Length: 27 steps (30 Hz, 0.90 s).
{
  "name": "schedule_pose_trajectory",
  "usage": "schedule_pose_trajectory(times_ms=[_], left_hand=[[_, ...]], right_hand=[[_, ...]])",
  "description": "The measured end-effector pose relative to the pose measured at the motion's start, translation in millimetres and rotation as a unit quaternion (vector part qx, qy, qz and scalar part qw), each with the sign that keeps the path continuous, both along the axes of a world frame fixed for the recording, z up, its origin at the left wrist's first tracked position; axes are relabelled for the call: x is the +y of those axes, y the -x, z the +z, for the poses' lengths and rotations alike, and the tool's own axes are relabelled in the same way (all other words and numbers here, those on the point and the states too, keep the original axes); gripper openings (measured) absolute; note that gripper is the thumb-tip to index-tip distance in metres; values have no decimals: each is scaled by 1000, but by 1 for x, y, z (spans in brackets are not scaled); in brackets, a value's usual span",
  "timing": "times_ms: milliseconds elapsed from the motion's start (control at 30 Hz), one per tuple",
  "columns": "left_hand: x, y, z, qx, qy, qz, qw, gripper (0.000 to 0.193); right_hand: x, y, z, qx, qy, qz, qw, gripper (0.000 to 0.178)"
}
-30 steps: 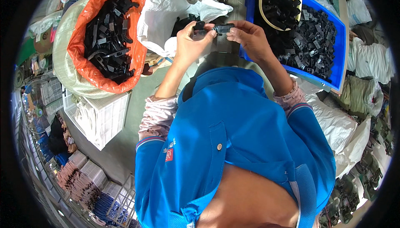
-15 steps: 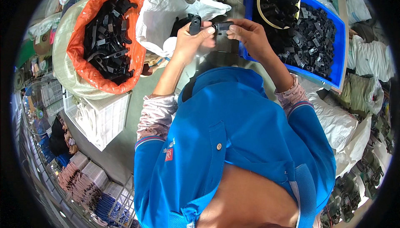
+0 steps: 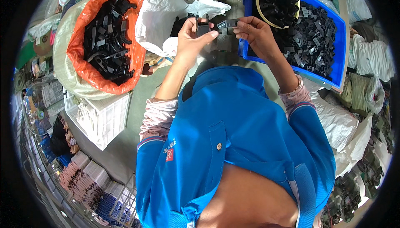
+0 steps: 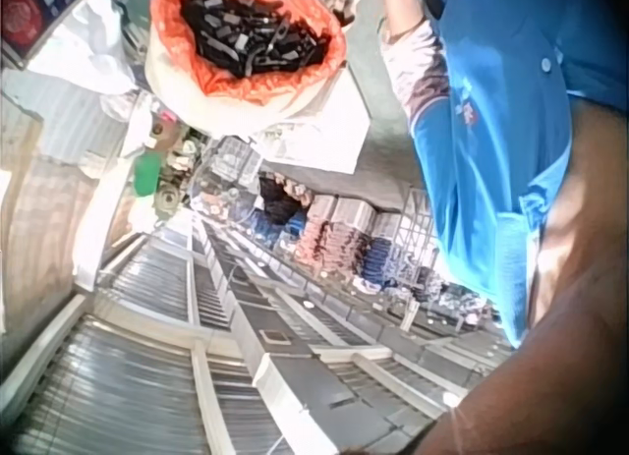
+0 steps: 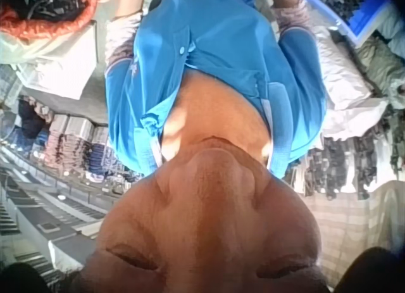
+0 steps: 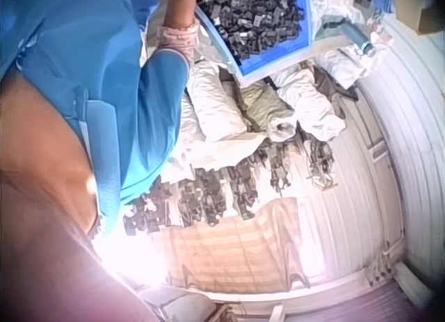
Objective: The person repeatedly picks small black plastic components from a blue bin, joins them with a metal spring, and places the assembled units into a white bag. The process is continuous and repetitive throughout the clip.
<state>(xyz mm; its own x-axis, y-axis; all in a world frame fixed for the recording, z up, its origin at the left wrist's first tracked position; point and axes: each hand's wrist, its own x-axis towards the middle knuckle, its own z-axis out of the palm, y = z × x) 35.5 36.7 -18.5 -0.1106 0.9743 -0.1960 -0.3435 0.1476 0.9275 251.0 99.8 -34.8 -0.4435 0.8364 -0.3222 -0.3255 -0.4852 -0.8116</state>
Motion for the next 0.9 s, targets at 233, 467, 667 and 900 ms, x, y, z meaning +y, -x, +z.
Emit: schedule_pose_trajectory(times_ms=[233, 467, 667, 900], left_hand=[[6, -16, -4, 149, -121, 55, 980, 35], [11, -18, 2, 104, -64, 38, 992, 27], [13, -7, -5, -24, -20, -8, 999, 27], [3, 14, 3, -43, 54, -162, 984, 41]], right_hand=[[-16, 9, -6, 33, 14, -36, 999, 21], [-24, 17, -13, 19, -101, -87, 991, 21], [-20, 15, -10, 27, -19, -82, 996, 20], [-6, -7, -2, 57, -3, -58, 997, 18]])
